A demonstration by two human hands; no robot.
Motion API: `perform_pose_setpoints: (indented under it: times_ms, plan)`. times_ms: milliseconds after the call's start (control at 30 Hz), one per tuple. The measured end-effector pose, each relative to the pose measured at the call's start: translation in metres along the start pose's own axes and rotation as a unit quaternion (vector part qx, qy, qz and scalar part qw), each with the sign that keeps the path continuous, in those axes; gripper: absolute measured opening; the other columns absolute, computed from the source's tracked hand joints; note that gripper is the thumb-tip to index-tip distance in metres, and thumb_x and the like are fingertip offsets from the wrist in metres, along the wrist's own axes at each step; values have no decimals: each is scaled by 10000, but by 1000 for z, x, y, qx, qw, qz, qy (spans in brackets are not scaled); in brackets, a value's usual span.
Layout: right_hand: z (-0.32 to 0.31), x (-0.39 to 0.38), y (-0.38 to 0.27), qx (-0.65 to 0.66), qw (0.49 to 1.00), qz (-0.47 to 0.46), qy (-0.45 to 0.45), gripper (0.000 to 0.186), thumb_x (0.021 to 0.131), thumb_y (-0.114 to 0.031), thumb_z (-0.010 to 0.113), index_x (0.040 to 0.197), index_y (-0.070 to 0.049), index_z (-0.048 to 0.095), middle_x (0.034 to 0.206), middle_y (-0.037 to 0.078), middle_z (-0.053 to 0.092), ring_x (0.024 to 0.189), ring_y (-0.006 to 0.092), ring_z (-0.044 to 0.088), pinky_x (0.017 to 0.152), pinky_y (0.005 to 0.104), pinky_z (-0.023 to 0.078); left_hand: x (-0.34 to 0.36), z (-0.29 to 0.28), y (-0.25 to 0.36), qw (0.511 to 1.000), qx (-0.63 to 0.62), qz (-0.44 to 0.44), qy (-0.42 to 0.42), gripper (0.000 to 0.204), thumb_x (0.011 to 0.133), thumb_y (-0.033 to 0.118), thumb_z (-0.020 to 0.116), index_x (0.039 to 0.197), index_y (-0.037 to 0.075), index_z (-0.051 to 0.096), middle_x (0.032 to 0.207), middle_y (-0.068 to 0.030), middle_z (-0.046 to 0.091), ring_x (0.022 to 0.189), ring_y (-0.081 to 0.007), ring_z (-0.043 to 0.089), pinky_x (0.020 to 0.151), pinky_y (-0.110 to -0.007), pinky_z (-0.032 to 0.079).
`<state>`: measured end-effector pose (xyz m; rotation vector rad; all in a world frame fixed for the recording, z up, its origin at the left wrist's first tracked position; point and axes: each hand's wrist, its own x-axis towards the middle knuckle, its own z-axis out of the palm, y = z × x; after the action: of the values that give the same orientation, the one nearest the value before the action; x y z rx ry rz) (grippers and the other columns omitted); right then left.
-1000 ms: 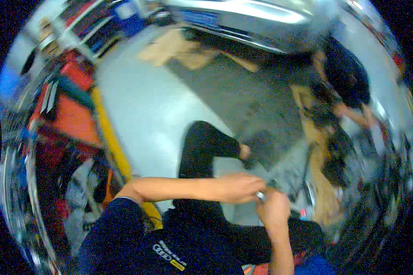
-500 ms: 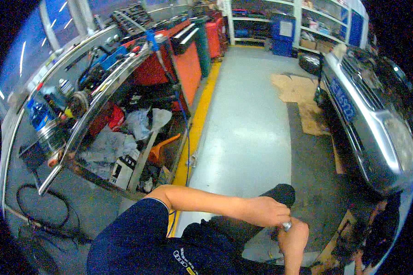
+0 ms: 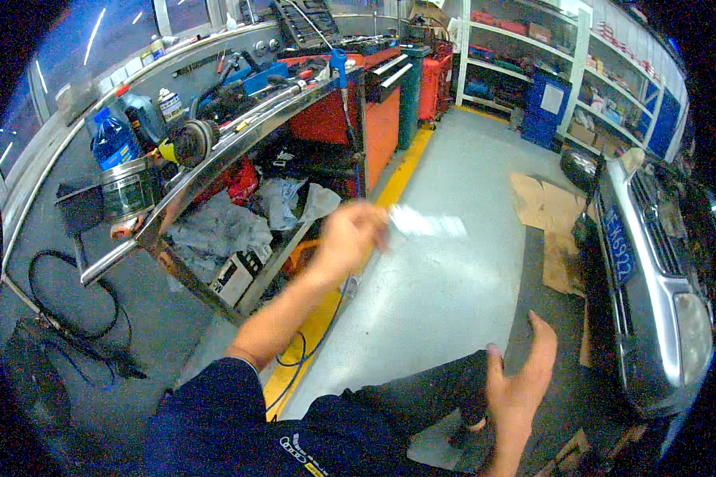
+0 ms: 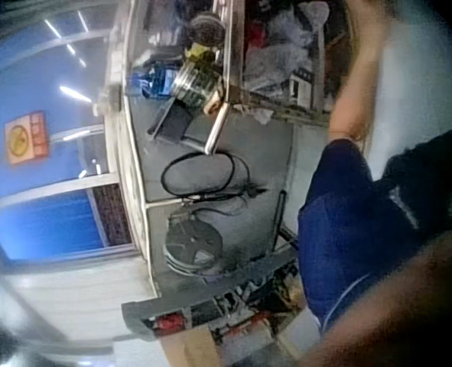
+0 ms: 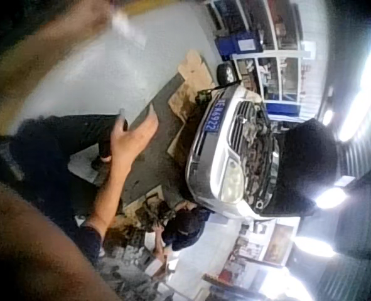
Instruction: The person sits on the floor of a garage and cleans a metal car part using a rag. They then apply a sealant from a tube to the part's edges and use a screwdriver to adjust a small component. The person continues to wipe and inspect the part throughout the clip.
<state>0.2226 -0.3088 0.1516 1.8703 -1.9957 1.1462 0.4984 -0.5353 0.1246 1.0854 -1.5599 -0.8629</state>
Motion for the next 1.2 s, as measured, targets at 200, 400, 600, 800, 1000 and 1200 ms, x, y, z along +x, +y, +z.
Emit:
perform_pose_setpoints:
  times_ms: [200,400,600,800,1000,1200]
  plan:
    - [3,-42,29,87,990,107,-19,571,785,-26,785,1317,9,580,1228,216,641,1140,357,637,1014,425,488,115,-174,60,904,18,223,365,480,1023,242,656,1376,-55,523,980,-152,765,760,-172,730,641,-293,549]
    - [-48,-161,89,65,942,326,50,524,811,-2,742,1313,-5,593,1102,153,707,957,245,672,921,383,527,74,10,-4,978,23,159,136,251,1030,240,635,985,-7,650,765,-31,636,686,-112,580,641,-304,475]
    - [-160,-277,92,-81,874,453,153,430,852,-95,787,1252,-37,641,1042,121,750,934,240,730,869,375,562,-223,233,-52,900,5,-85,-428,413,1050,249,589,715,8,579,593,-23,525,585,-93,480,552,-299,402]
    - [-234,-434,81,-133,736,584,316,331,928,-103,733,1229,3,650,1012,109,745,933,181,721,869,312,551,-421,375,-28,516,88,41,-851,245,1006,241,639,975,0,662,847,-153,698,754,-294,663,707,-410,516]
    - [-178,-633,-24,-51,486,727,483,257,1012,-102,637,1225,42,629,1040,105,715,966,171,688,867,307,549,-602,480,-108,404,234,284,-838,231,963,192,629,1061,-14,661,1045,-242,710,1028,-446,665,889,-525,523]
    - [-61,-770,2,76,313,783,531,273,1033,-150,622,1231,37,635,1007,99,721,862,186,711,769,320,585,-731,519,-177,418,173,140,-881,316,967,238,643,1134,-31,638,1094,-271,693,1057,-463,654,919,-515,516]
